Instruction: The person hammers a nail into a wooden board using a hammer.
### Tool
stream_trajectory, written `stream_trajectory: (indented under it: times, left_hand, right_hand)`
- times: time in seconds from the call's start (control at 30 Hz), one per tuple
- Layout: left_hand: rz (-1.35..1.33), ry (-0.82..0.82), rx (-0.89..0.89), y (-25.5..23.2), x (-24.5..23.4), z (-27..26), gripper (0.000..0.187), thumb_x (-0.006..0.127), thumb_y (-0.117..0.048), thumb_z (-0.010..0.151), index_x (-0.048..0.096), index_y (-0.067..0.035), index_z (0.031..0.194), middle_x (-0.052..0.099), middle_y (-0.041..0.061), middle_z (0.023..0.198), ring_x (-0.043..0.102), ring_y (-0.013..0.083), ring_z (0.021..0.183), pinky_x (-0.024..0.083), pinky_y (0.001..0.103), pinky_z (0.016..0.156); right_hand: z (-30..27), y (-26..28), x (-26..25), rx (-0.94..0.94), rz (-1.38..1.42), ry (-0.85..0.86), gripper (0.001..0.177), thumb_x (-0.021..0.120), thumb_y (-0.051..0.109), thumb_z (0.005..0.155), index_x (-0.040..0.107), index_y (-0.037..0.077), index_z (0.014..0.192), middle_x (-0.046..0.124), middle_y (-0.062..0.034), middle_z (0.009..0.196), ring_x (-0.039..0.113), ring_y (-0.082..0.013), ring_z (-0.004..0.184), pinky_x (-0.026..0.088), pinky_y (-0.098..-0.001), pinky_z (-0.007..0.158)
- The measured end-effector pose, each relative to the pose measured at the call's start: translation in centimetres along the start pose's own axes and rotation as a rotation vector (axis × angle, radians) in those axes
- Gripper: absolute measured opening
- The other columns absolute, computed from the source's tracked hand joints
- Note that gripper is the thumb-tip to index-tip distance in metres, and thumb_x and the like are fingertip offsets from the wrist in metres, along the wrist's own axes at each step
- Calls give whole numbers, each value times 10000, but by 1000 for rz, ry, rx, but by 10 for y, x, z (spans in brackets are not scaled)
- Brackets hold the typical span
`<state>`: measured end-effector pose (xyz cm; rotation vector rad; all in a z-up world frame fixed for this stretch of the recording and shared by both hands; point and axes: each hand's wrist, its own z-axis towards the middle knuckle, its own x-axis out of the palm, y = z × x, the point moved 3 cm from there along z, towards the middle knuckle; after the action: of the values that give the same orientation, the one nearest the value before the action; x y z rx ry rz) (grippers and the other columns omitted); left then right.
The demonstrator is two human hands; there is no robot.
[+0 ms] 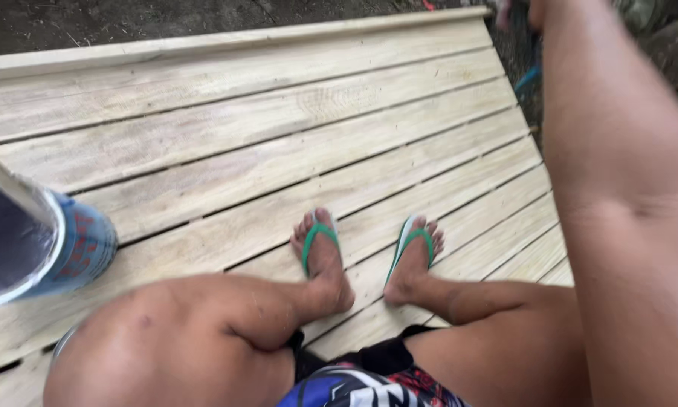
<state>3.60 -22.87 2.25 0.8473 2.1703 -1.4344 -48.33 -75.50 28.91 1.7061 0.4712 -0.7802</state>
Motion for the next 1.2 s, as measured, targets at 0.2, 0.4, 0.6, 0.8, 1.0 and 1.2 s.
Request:
stream_trajectory:
  times: [0.2, 0.4, 0.6, 0.8, 1.0, 1.2]
  left_hand:
    - [-307, 214, -8, -99, 21, 97, 206, 666, -219, 915, 730, -100, 1070, 689, 95, 952, 655, 266, 899, 549, 420, 799]
    - [-462, 320, -119, -160, 59, 178, 211, 674, -217, 918, 737, -86, 1072, 698, 100, 936, 663, 251, 884, 557, 407, 796]
    - [-507, 452, -342, -178, 53, 251, 217, 682, -214, 922, 744, -73, 1073, 706, 106, 919, 672, 237, 870, 564, 394, 794]
    - [-590, 611, -515, -183, 56, 298, 223, 689, -212, 925, 752, -59, 1075, 714, 112, 903, 681, 222, 855, 571, 381, 791]
    - [-757, 986, -429, -238, 62, 352, 229, 697, -209, 928, 759, -46, 1077, 723, 118, 887, 690, 207, 841, 578, 368, 788]
    - [-755, 757, -19, -333, 106, 473, 176, 739, -122, 872, 736, -6, 1004, 780, 58, 1057, 727, 158, 998, 595, 343, 906]
  right_hand:
    - [74, -136, 63, 254, -528, 145, 431, 655, 412, 1013, 686, -1, 892, 668, -131, 751, 636, -240, 589, 524, -421, 526]
    - [42, -292, 164, 502, -35, 385, 285, 706, 264, 943, 624, 21, 819, 599, -80, 657, 606, -205, 530, 508, -392, 481]
    - [-38, -358, 212, 576, 391, 307, 242, 661, 228, 959, 591, 42, 821, 550, -44, 627, 558, -161, 492, 462, -342, 452]
    - [-61, -343, 217, 551, 251, 253, 297, 661, 276, 958, 624, 33, 790, 603, -61, 573, 622, -169, 460, 503, -356, 454]
    - [-55, -313, 205, 590, 74, 190, 347, 669, 338, 935, 650, 30, 777, 659, -98, 554, 682, -221, 467, 557, -377, 505]
    - [-51, -300, 197, 608, 24, 249, 348, 632, 356, 930, 664, 49, 770, 675, -110, 553, 705, -237, 483, 586, -382, 548]
